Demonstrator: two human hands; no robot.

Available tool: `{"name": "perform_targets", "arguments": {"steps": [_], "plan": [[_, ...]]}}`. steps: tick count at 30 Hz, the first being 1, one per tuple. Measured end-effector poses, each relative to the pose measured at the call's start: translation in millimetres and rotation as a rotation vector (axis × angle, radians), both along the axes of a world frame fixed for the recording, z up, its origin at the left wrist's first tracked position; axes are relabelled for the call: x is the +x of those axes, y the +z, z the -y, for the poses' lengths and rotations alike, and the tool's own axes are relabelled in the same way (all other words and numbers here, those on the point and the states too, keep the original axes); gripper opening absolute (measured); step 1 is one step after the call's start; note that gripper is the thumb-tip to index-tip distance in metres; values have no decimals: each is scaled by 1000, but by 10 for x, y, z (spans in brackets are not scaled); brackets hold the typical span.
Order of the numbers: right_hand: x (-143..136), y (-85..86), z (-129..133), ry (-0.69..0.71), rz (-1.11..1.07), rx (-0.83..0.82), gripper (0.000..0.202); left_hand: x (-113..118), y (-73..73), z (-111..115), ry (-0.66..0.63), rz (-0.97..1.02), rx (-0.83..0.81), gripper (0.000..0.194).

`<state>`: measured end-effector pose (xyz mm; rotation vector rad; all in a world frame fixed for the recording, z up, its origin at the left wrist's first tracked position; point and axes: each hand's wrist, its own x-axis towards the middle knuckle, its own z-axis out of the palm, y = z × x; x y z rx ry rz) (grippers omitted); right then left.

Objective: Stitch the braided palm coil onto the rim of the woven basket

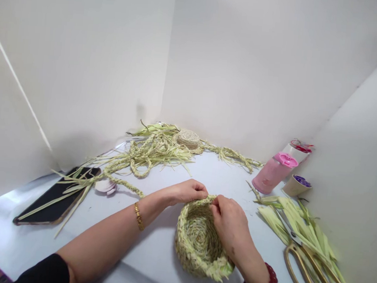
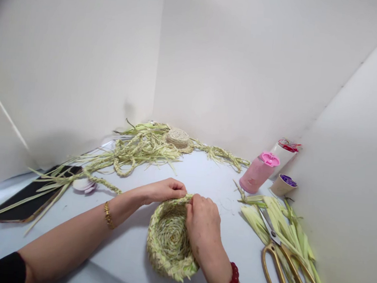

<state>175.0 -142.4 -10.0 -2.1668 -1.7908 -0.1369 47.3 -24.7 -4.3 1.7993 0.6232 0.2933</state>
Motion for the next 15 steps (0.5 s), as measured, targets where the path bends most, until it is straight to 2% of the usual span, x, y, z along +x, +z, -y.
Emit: {"name": "perform_targets", "arguments": {"steps": [5,15], "plan": [[-9,66,67,-3,164,5,15,1,17,5,-8,2,12,21],[-33,-11,0,5,124,-35,20,14,-27,20,-2,-11,-64,18]]}}
